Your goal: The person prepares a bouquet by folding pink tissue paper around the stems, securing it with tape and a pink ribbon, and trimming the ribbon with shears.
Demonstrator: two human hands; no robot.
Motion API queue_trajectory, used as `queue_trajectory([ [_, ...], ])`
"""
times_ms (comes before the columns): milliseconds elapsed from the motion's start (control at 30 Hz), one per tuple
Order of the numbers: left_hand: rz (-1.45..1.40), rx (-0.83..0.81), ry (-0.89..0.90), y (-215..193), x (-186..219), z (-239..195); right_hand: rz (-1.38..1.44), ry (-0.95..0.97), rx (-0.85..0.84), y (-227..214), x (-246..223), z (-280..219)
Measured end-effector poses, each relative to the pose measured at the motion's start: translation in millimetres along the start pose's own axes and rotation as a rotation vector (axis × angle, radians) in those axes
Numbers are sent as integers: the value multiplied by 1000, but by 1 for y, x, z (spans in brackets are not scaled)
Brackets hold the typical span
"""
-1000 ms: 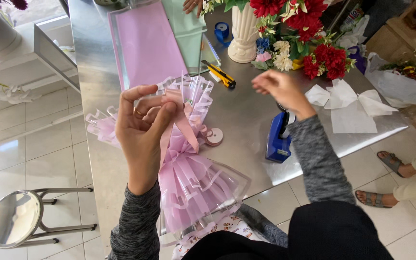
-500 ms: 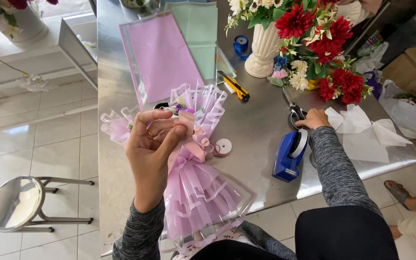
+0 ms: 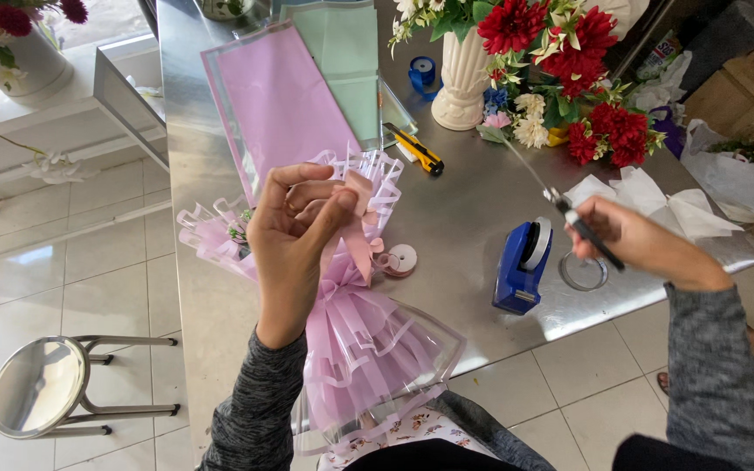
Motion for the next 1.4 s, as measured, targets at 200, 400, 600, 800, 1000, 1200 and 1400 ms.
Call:
queue_trajectory([
  [200,-65,-127,30,16,3,0,253,-153,-589,100,-17,-53],
  [400,-95,-169,8,21,5,-7,345,-267,-614,120,-54,-59],
  [600,15,-208,37,26,18,-14,350,-196,-591,118,-78,-54],
  [800,146,-233,43,28,18,-13,152,-122,-359,105,-97,-53],
  [1000,167,-251,-11,33,12,-10,147,-157,-352,105,-90,-52],
  [1200,96,-284,-68,40,3,-5,109,-201,-279,103,-91,-60],
  [1400,-10,-363,-126,49,-16,-3,230,-110,-237,104,-75,-62],
])
Point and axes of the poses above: each hand's wrist, its own z-axis towards the middle knuckle, its own y-axis out of the palm, x = y × z, the point moved 6 cm from there along z, towards the middle knuckle, and after that the axes turned 7 degrees about z, right-handed, at the moved point
